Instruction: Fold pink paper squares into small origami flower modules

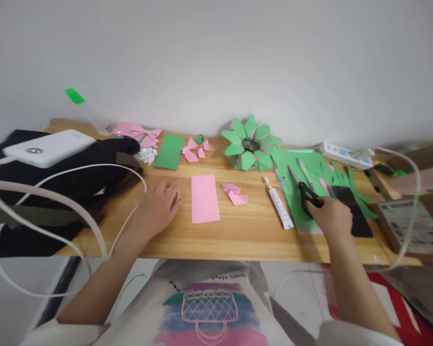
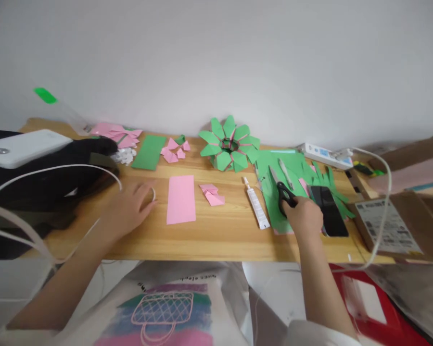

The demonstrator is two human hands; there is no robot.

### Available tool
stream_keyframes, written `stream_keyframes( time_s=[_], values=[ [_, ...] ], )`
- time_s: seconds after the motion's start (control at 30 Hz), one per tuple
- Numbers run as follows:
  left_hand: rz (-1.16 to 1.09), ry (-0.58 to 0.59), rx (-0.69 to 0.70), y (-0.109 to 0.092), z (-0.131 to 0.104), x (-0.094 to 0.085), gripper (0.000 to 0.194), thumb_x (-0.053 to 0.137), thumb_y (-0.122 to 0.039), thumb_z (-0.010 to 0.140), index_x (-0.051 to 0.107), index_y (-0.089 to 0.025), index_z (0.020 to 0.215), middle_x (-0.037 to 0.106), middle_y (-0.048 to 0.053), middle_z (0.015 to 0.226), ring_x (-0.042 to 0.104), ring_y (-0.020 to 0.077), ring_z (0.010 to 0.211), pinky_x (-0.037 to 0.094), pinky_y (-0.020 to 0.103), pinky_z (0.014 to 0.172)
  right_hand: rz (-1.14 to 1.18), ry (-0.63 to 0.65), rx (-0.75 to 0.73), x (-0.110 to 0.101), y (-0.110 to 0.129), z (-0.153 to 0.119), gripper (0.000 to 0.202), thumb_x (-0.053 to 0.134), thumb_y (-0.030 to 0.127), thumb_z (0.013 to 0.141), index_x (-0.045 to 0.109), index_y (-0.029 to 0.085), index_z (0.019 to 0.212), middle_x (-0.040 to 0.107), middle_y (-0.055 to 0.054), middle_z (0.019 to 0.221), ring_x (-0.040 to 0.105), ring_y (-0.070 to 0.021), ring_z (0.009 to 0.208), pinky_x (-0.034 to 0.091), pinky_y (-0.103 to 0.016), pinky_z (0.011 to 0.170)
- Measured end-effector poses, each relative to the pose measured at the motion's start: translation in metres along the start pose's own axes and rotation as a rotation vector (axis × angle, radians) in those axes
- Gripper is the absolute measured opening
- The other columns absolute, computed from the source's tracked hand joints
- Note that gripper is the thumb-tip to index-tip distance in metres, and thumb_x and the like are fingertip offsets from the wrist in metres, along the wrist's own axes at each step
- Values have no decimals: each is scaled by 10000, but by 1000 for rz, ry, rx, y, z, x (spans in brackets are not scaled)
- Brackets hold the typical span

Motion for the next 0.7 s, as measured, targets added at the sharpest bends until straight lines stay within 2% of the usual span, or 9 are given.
stream_keyframes(
  time_s=[0.13,0.23,0.4,0.47,0.57,0.7],
  values=[
    [-118,-176,71,-6,-6,-11,340,420,-320,934,547,-120,1178,580,199,1112,557,350,1078,471,500,928,22,-67,67,-18,-24,-4,308,629,370,725,737,138,896,736,-152,836,667,-306,814,445,-345,655],
    [-192,-218,112,-14,-9,-9,290,437,-311,933,544,-164,1158,589,182,1099,553,357,1072,469,529,924,36,-121,103,-27,-40,-21,343,602,372,740,728,120,935,737,-161,884,664,-314,849,446,-347,669],
    [-443,-281,105,-34,-7,-16,245,499,-272,916,568,-215,1144,615,117,1099,584,281,1066,478,466,943,82,-172,85,-8,-38,-49,383,555,362,752,722,79,949,724,-192,921,647,-319,873,464,-376,736],
    [-646,-278,76,-41,-3,-19,190,532,-263,893,612,-229,1061,637,79,1074,604,238,1041,493,410,928,107,-193,64,3,-31,-49,394,534,351,759,711,74,975,714,-201,955,633,-319,904,463,-392,781],
    [-1011,-183,-16,-50,6,-14,130,584,-259,839,662,-209,930,680,48,1002,639,188,931,526,324,810,153,-199,17,11,-17,-41,389,514,332,762,706,71,977,706,-201,934,620,-322,905,462,-414,808],
    [-1505,10,-260,-53,9,6,153,719,-270,702,690,-175,819,718,47,893,653,173,832,525,297,761,236,-210,-62,-10,11,-40,353,497,313,770,713,78,921,691,-210,917,620,-327,912,466,-439,821]
  ],
)
Point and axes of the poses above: each hand's wrist, its own z-axis towards the middle knuckle, its own x-axis out of the palm, y = z × x, the point moved 10 cm from there along z, towards the middle knuckle
